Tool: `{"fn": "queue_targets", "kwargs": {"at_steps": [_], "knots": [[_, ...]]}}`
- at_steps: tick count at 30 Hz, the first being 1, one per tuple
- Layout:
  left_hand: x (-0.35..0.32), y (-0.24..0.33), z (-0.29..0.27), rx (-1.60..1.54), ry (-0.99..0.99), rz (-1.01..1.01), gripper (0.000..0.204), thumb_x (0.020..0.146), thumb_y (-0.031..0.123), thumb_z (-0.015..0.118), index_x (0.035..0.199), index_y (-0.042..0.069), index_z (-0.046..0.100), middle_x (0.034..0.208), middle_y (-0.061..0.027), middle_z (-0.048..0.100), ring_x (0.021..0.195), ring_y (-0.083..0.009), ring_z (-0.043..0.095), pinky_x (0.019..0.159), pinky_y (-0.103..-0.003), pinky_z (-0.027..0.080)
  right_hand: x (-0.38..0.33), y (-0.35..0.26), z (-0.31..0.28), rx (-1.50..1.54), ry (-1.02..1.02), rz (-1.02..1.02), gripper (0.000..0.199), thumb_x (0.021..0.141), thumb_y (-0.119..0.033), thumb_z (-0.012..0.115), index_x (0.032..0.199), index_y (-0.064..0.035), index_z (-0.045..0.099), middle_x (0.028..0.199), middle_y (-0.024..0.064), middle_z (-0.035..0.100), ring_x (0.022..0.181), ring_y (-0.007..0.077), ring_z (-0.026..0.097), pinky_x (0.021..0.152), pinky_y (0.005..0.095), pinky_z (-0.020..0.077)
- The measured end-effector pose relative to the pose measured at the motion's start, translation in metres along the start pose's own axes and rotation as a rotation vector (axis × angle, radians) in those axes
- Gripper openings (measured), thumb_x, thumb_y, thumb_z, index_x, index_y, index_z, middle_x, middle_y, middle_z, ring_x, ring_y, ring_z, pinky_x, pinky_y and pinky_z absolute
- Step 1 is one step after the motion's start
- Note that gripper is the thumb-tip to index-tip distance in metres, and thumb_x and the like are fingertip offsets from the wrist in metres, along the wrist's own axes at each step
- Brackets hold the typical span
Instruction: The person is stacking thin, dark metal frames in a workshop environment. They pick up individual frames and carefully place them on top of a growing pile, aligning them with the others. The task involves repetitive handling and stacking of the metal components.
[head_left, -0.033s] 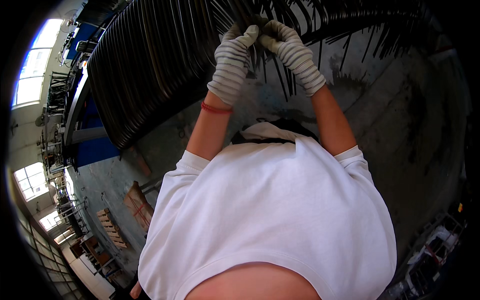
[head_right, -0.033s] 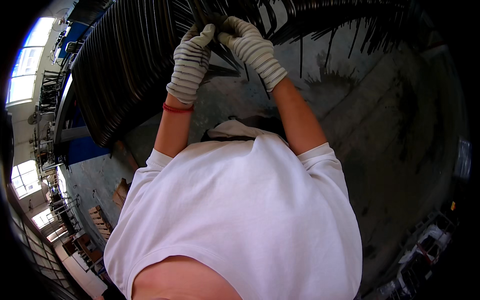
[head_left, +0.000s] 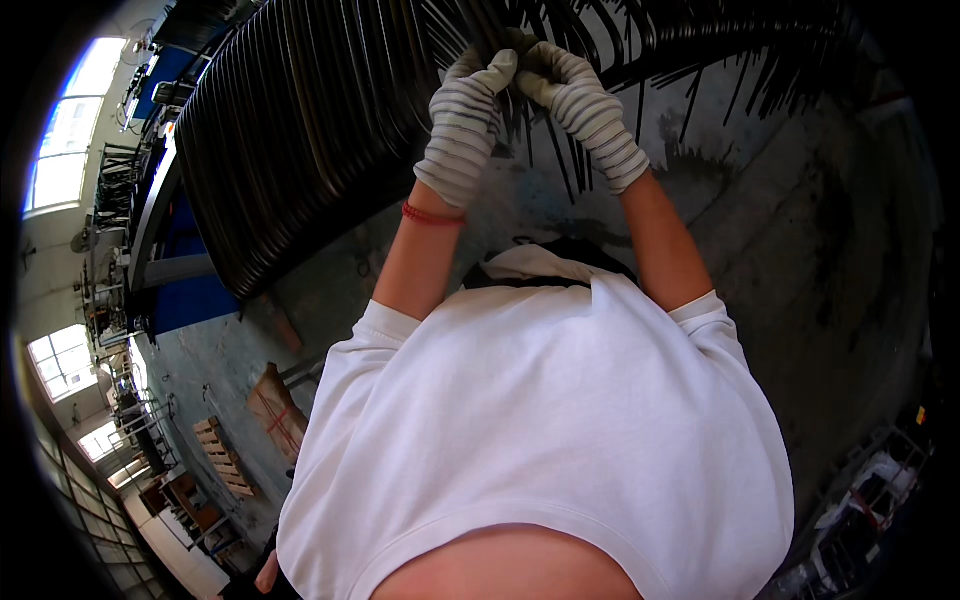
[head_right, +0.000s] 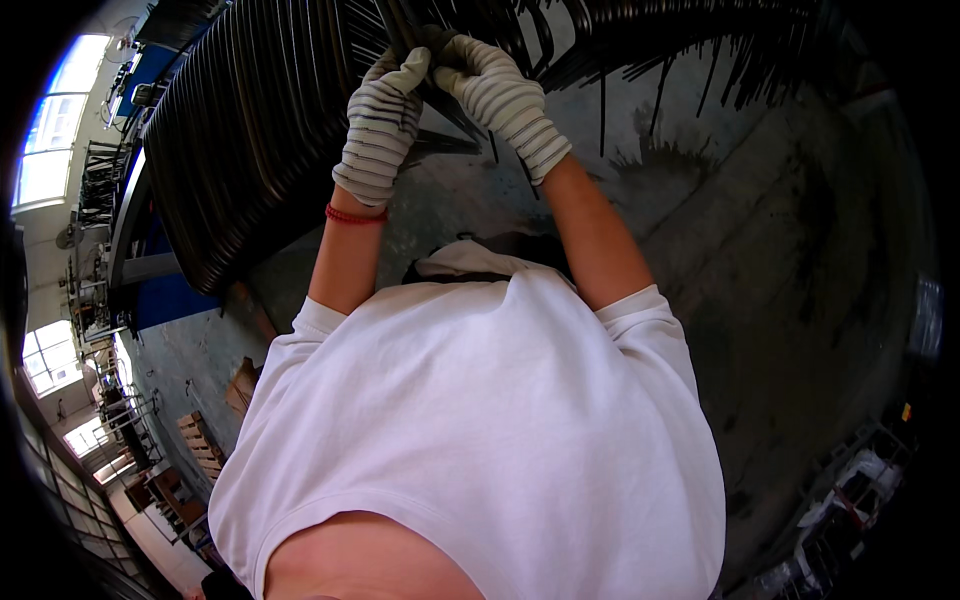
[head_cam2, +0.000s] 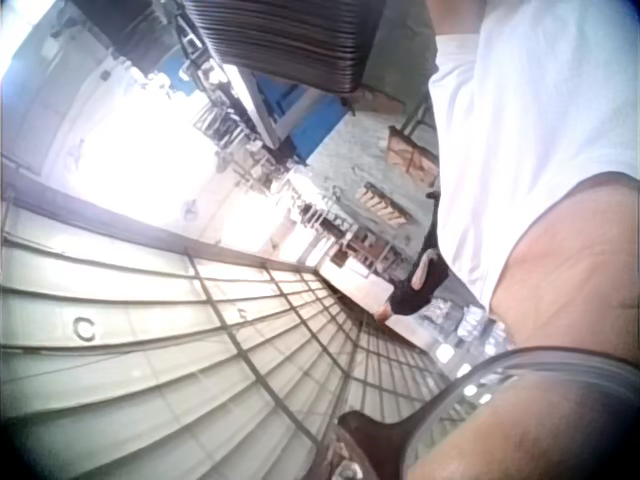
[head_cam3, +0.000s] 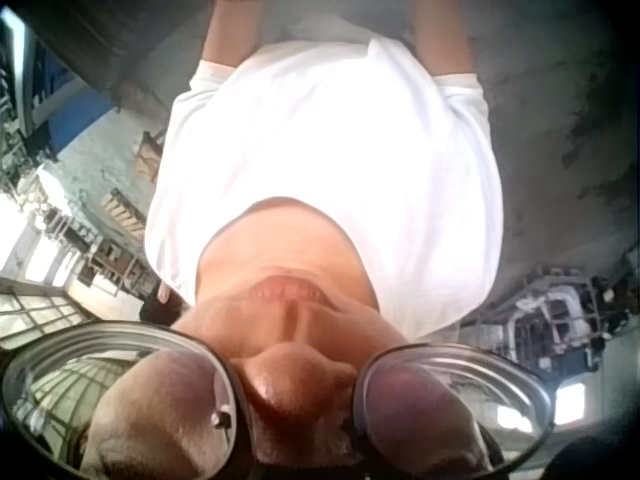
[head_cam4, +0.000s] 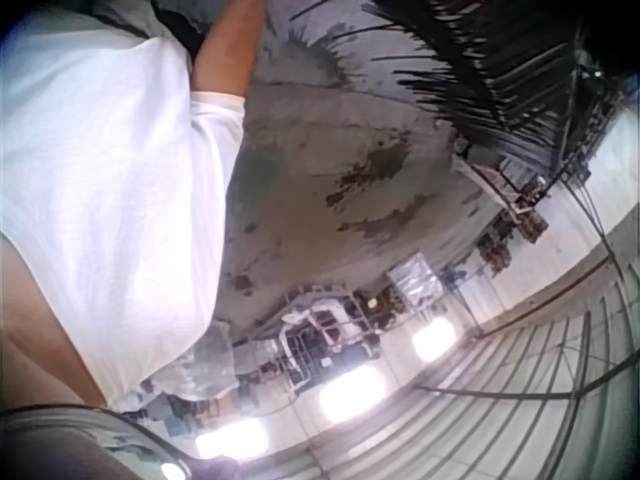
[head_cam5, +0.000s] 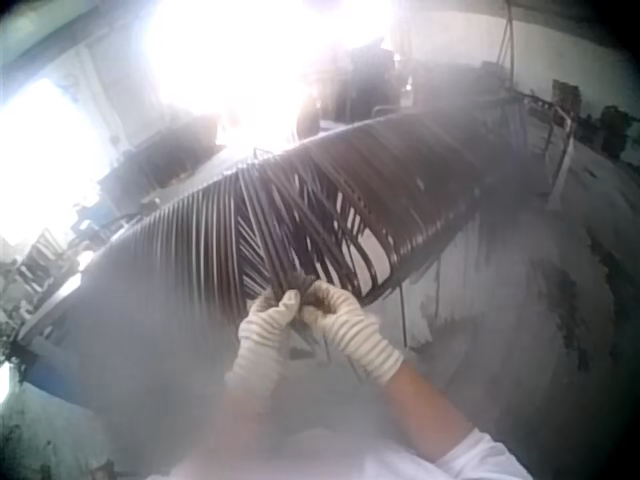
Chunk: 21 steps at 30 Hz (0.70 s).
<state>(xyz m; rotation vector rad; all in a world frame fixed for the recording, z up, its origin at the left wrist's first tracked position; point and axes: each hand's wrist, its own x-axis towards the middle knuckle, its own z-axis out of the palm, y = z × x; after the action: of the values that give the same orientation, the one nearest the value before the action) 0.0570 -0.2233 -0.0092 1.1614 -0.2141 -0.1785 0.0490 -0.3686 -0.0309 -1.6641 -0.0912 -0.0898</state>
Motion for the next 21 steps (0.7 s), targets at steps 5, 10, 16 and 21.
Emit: {"fn": "queue_targets", "kwargs": {"at_steps": [5,10,16,21], "knots": [[0.003,0.002,0.002,-0.15,-0.175,0.066,0.032,0.089,0.017,0.064,0.117,0.002,0.057,0.103,-0.0051,0.064,0.092,-0.0106,0.062,0.085,-0.02,0.05,-0.002,-0.002,-0.001,-0.054,0.036,-0.049,0.021,0.081,-0.016,0.07,0.099,-0.0059,0.065,0.089,0.0045,0.067,0.081,0.0145,0.062,0.076,0.0291,0.0514],[-0.004,0.008,0.008,-0.041,-0.116,0.101,0.027,0.089,0.014,0.064,0.113,0.002,0.059,0.1,-0.0056,0.065,0.093,-0.011,0.062,0.085,-0.021,0.05,-0.002,0.002,-0.008,-0.075,-0.003,-0.096,0.021,0.084,-0.015,0.067,0.101,-0.0047,0.065,0.093,0.0049,0.068,0.083,0.0129,0.062,0.079,0.0283,0.0503],[0.007,0.002,-0.007,-0.14,-0.181,-0.059,0.033,0.093,0.023,0.056,0.117,0.0,0.057,0.109,-0.0128,0.065,0.1,-0.0187,0.062,0.09,-0.028,0.049,-0.031,-0.005,-0.013,0.192,0.019,-0.016,0.022,0.085,-0.014,0.064,0.105,-0.003,0.065,0.095,0.004,0.068,0.088,0.0114,0.062,0.081,0.0246,0.0488],[0.004,0.014,0.001,-0.246,-0.128,-0.155,0.038,0.095,0.03,0.051,0.116,-0.002,0.057,0.11,-0.0163,0.064,0.102,-0.0213,0.062,0.089,-0.03,0.049,-0.039,-0.022,-0.002,0.13,0.036,0.169,0.029,0.084,-0.004,0.06,0.113,-0.0014,0.058,0.109,0.0079,0.064,0.097,0.0155,0.061,0.089,0.0261,0.047]]}}
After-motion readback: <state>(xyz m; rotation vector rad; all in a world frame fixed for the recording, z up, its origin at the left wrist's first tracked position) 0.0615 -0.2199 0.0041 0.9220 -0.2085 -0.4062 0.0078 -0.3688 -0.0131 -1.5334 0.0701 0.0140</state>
